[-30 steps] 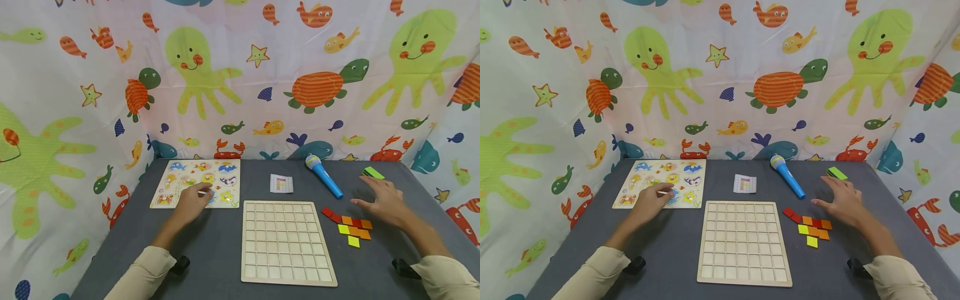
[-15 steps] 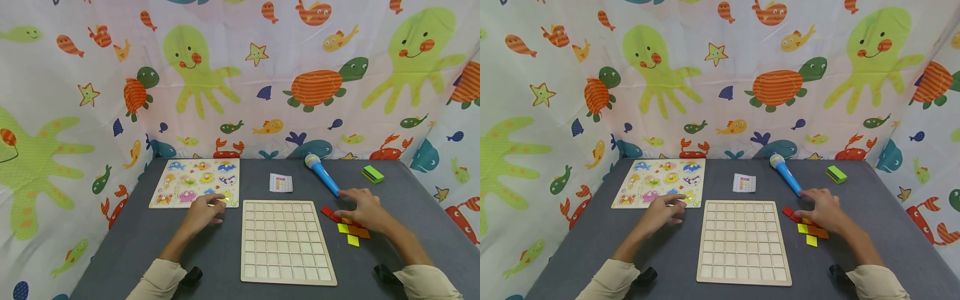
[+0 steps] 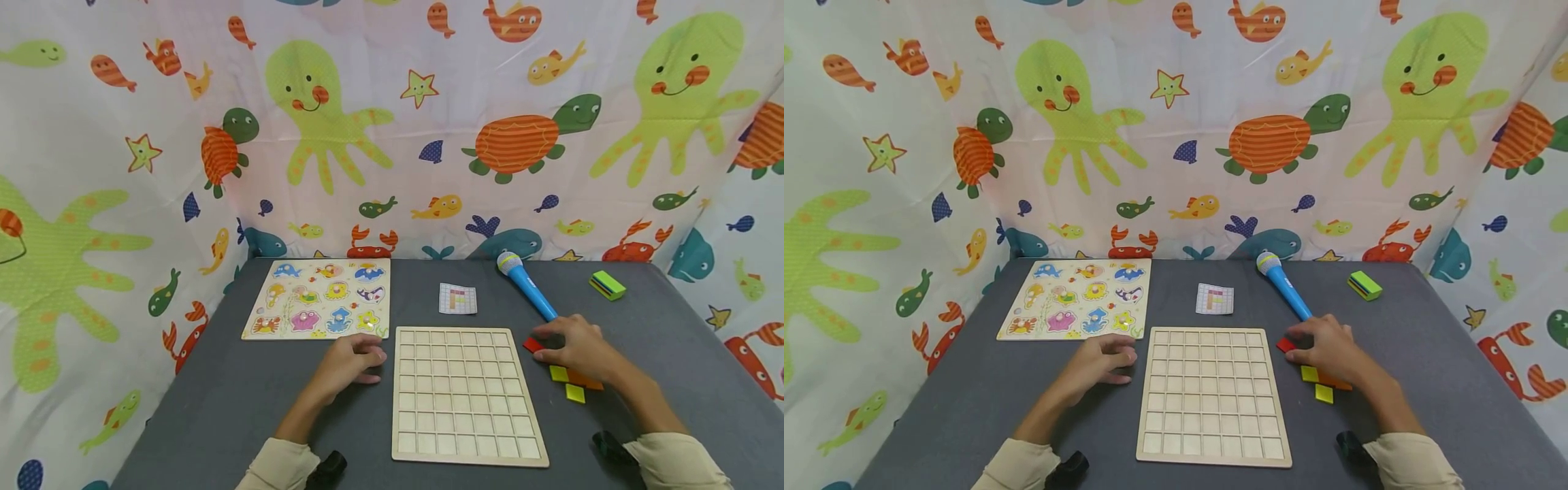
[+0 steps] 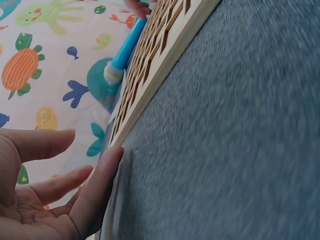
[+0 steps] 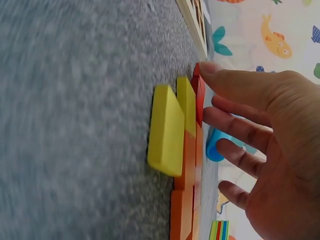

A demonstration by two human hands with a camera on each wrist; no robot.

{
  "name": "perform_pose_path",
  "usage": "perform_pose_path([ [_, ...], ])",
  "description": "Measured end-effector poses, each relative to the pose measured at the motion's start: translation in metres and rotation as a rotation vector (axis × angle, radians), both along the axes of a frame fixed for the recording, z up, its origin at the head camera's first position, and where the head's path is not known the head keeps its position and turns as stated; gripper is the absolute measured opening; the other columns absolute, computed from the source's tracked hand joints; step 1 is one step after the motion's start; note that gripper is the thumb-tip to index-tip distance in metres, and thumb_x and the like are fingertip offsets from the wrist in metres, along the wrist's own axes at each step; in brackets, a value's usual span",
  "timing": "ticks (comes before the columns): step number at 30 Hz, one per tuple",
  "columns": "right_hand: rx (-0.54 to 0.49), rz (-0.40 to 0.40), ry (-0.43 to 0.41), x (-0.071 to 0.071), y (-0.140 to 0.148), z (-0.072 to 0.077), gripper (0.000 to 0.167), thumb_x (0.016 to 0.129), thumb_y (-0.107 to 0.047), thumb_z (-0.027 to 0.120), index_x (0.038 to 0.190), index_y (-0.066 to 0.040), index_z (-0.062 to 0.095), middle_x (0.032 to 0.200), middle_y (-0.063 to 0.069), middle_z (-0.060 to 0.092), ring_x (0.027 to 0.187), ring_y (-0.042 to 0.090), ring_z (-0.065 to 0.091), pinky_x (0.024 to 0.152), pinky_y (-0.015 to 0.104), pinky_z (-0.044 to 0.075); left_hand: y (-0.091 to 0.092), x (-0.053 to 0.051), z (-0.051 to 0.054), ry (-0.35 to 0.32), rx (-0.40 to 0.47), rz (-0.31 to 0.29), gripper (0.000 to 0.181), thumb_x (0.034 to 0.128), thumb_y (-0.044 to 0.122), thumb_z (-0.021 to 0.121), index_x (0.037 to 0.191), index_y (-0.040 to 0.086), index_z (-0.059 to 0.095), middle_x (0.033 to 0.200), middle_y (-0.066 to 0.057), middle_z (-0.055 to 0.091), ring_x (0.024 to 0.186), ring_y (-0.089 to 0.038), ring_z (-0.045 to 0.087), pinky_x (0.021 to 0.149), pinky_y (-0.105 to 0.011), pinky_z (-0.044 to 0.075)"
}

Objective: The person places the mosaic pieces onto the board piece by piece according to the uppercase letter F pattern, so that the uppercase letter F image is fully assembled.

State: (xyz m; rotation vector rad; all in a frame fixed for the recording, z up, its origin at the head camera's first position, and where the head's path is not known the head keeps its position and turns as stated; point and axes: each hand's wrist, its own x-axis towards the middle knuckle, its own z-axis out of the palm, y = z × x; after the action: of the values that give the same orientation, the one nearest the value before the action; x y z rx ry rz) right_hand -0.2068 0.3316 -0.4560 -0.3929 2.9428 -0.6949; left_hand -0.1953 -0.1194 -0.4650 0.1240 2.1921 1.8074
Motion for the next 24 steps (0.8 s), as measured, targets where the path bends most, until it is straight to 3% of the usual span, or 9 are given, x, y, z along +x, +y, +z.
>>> perform_pose_path([
  [9,-0.001,0.011,0.005,-0.004,-0.009,-0.003,0.042,0.094,-0.036,0.081,0.125,-0.008,0.077,0.114,0.004,0.073,0.11,0.03,0.051,0.083,0.048,0.035,0.01,0.004,-0.005,0.007,0.016,-0.032,0.048,0.0984,0.009,0.073,0.141,-0.007,0.06,0.125,-0.024,0.064,0.103,-0.026,0.075,0.076,-0.04,0.069],
  [16,-0.003,0.02,0.015,-0.003,-0.01,-0.004,0.035,0.095,-0.026,0.081,0.125,-0.009,0.077,0.123,0.011,0.073,0.114,0.035,0.052,0.086,0.052,0.036,0.018,0.005,-0.006,-0.002,0.039,-0.023,0.052,0.0949,0.007,0.074,0.143,-0.007,0.06,0.128,-0.025,0.063,0.099,-0.022,0.073,0.073,-0.041,0.069],
  [24,0.023,0.002,-0.013,-0.001,-0.01,-0.002,0.038,0.095,-0.025,0.08,0.126,-0.004,0.075,0.112,0.008,0.071,0.111,0.035,0.052,0.082,0.048,0.035,0.021,0.007,-0.007,0.012,0.014,-0.014,0.051,0.0942,0.009,0.074,0.142,-0.004,0.062,0.126,-0.022,0.063,0.098,-0.021,0.071,0.07,-0.04,0.069],
])
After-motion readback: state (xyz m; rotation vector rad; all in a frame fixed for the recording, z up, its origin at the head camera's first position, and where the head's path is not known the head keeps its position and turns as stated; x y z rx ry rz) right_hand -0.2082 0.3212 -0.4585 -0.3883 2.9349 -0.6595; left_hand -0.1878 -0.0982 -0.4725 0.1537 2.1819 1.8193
